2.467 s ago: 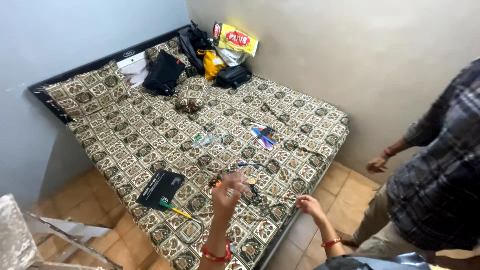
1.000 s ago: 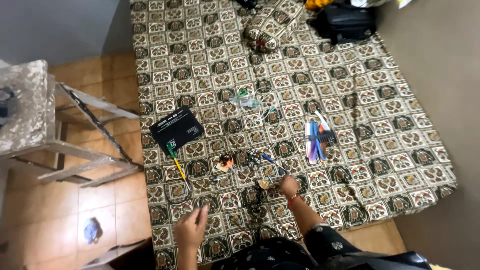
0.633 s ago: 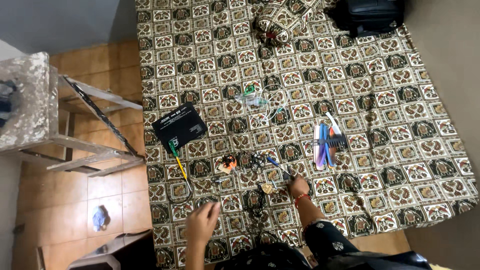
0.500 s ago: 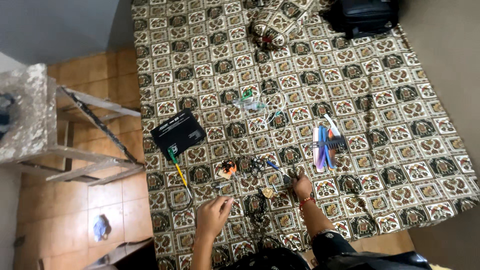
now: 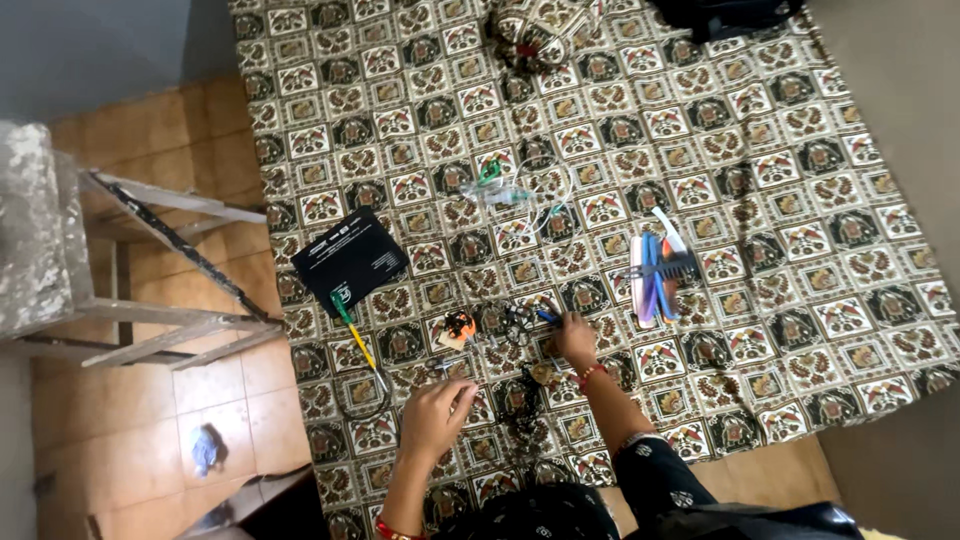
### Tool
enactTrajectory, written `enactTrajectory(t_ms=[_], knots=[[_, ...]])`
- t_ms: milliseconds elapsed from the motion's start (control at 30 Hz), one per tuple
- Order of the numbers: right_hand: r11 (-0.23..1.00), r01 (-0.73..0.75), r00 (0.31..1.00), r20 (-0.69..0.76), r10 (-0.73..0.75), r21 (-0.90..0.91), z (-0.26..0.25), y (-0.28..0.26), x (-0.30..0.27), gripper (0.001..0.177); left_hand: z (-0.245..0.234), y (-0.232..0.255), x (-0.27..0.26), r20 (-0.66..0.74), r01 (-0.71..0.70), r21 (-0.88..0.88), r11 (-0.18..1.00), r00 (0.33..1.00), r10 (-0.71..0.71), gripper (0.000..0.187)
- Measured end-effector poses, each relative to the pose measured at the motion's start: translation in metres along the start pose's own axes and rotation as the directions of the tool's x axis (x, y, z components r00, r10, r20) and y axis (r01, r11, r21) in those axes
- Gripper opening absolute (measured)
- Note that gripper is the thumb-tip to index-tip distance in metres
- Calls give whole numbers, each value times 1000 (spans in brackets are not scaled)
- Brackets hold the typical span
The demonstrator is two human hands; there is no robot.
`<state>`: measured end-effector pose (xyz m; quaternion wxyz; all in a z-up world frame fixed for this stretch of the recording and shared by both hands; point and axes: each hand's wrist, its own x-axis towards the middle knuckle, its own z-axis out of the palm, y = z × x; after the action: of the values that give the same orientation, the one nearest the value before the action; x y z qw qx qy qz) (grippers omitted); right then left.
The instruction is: The person picks up various items such as combs, scissors, and tools from a bed and a small black box, then uses a string to secure a bundle of yellow items to a wall fixture.
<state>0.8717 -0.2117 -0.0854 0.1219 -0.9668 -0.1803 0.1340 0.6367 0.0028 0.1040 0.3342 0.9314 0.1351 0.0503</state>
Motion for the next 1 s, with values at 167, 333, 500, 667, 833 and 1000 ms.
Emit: enactTrajectory(t_ms=[167,333,500,667,833,1000], knots=[[988,-92,990,91,104,-126,9,-22,8,47,-11,-20,-21,-11,61,-4,998,998,-62,24],[991,-63,993,96,75,-118,7,-9,22,32,1,-40,-32,29,120,-19,993,992,-119,26],[989,-145,985,-89,146,17,-17,13,27,39,1,-29,-32,-85,18,-28,999,996,-20,25],[995,4,978,-209,18,104,-16,0,20,45,8,-6,-19,36,77,-70,995,997,-74,26],[999,33,893,448,-41,24,17,-62,-5,60,15,2,-6,119,101,-9,995,988,-100,27],[876,73,993,-117,-19,478,37,-83,-44,24,17,-17,-12,51,76,-38,996,996,-74,27]])
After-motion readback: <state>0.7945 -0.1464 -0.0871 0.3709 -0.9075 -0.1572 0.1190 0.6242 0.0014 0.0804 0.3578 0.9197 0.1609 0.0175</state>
